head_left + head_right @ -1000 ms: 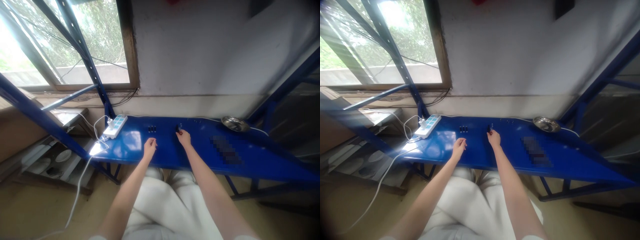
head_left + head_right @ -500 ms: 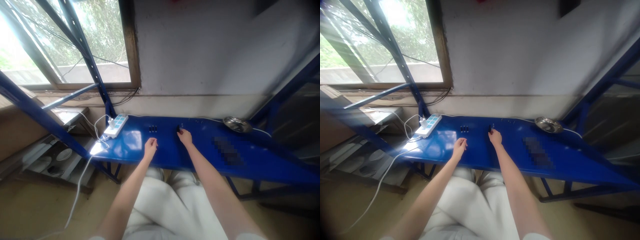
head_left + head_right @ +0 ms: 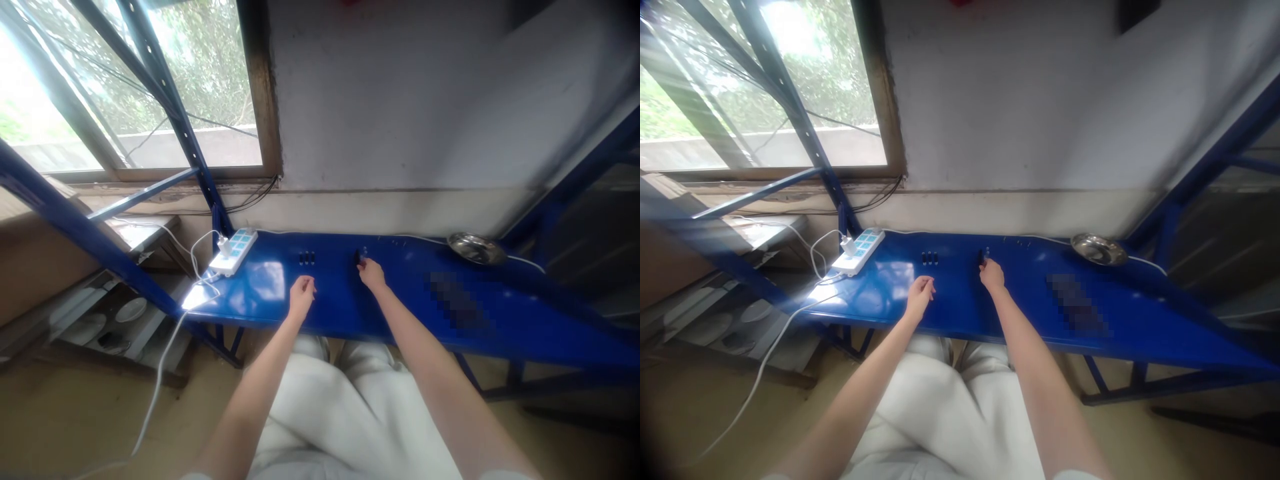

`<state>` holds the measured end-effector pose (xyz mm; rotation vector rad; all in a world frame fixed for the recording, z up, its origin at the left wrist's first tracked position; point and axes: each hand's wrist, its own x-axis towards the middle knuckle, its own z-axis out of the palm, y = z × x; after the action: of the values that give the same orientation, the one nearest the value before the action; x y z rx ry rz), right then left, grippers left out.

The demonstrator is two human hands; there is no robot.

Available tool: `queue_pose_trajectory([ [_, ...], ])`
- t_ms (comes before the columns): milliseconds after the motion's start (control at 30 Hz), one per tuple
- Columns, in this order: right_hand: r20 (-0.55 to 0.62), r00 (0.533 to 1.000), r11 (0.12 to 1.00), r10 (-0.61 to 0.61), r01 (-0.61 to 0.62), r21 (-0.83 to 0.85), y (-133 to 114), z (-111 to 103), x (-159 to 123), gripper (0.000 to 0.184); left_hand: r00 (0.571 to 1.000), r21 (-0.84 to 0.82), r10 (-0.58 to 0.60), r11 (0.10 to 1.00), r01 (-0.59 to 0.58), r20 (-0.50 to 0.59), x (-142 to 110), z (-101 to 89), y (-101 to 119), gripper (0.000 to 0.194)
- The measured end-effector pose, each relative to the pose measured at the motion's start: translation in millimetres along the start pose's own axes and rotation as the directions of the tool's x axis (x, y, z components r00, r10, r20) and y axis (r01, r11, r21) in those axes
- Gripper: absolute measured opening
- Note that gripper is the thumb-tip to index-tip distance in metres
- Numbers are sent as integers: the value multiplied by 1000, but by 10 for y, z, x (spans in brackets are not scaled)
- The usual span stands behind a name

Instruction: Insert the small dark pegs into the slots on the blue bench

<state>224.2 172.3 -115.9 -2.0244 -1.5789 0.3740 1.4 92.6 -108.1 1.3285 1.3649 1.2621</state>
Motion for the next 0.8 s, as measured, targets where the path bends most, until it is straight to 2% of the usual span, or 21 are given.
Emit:
queue_pose_trajectory([
  [233,27,997,996,78,-77,-35,52,-134,7,24,1000,-4,1,1000,-1,3,-9,4,16,24],
  [400,31,998,996,60,-58,-64,27,-166,-31,29,1000,-3,8,1000,-8,2,2,6,-6,23],
  [600,40,998,994,53,-49,-96,7,-181,-19,26,1000,-6,16,1000,-16,-10,33,14,-53,21],
  [800,132,990,997,43,-33,-74,64,-215,90,28,1000,-13,6,1000,-6,-12,57,23,-106,22],
])
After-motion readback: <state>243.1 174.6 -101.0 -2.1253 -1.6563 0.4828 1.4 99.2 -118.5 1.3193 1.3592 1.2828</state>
